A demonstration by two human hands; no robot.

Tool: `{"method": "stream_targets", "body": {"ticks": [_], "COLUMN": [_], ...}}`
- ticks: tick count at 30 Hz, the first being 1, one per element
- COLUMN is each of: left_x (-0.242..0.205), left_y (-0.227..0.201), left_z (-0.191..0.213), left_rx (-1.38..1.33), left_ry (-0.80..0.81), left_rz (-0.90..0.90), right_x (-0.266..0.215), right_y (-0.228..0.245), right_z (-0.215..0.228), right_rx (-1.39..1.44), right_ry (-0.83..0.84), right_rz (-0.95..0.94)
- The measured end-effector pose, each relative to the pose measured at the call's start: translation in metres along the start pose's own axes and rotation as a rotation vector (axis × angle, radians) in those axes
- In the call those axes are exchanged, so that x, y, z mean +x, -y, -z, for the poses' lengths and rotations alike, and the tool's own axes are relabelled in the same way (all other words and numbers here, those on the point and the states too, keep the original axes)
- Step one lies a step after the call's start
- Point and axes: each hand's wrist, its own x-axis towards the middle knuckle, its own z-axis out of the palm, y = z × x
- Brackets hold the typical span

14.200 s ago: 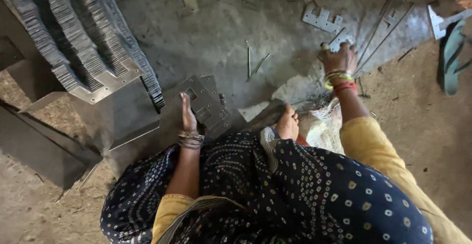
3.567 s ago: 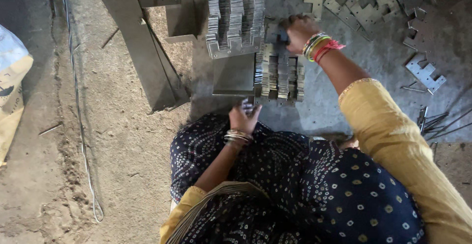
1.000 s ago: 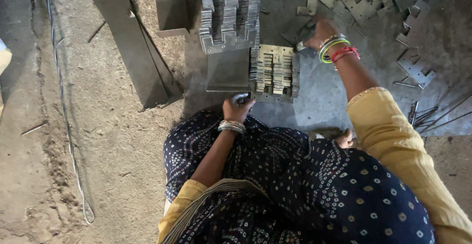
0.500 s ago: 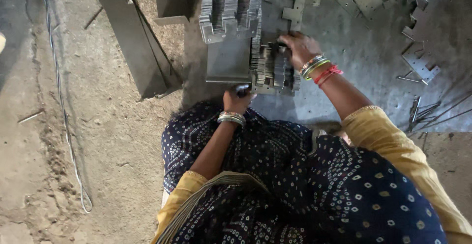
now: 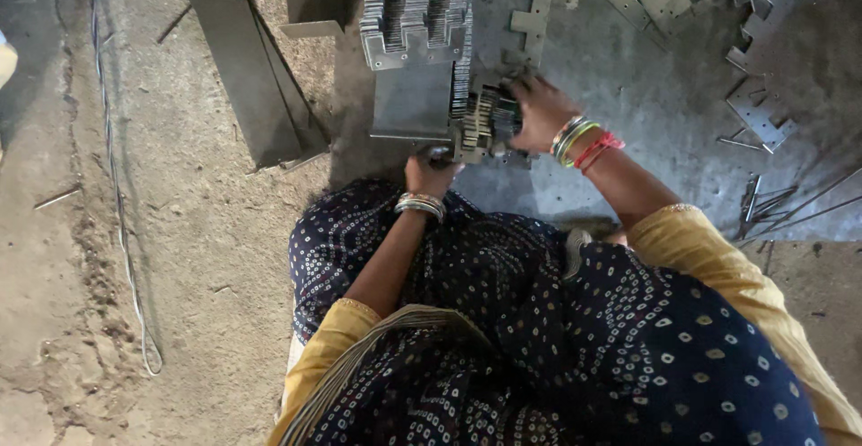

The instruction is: The person sits on the floor and repeatedly picks up small metal plates and rods, inserts the rods into the plates, and stacks the assembled units into a growing pile. The person handles the parts by hand and organizes them into neat stacks.

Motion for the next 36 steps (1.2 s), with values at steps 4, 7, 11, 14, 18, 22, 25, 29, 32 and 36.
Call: {"method": "stream_targets", "body": {"ticks": [4, 7, 11, 14, 18, 22, 25, 29, 32, 36], "left_x": [-0.001, -0.001, -0.003, -0.006, -0.007, -0.006, -0.004, -0.017, -0.033, -0.040], "left_y": [0.009, 0.008, -0.002, -0.008, -0.007, 0.004, 0.012, 0.009, -0.009, -0.037], "left_z": [-0.004, -0.004, -0.003, -0.003, -0.006, -0.008, -0.004, 0.012, 0.035, 0.088], "left_rx": [-0.109, -0.041, 0.108, 0.135, 0.154, 0.171, 0.222, -0.030, -0.373, -0.431], "left_ry": [0.005, 0.009, -0.040, -0.047, -0.052, -0.095, -0.132, -0.275, -0.392, -0.586], "left_rz": [0.011, -0.037, -0.014, -0.006, -0.060, -0.084, -0.020, -0.022, 0.135, -0.155], "right_x": [-0.013, -0.015, -0.012, -0.010, -0.007, -0.004, 0.000, 0.006, 0.005, 0.005], "right_y": [0.013, 0.017, 0.020, 0.016, 0.000, -0.014, -0.025, -0.048, -0.062, -0.047], "right_z": [-0.008, -0.005, 0.001, -0.004, -0.016, -0.025, -0.028, -0.037, -0.040, -0.025], "right_rx": [-0.058, -0.034, -0.014, -0.037, -0.120, -0.119, -0.081, 0.088, 0.591, 1.244], "right_ry": [-0.087, -0.127, -0.030, -0.026, -0.009, -0.069, -0.072, 0.048, -0.029, -0.283], "right_rz": [0.063, 0.090, 0.022, 0.047, 0.072, 0.061, -0.042, -0.363, -0.472, -0.270]}}
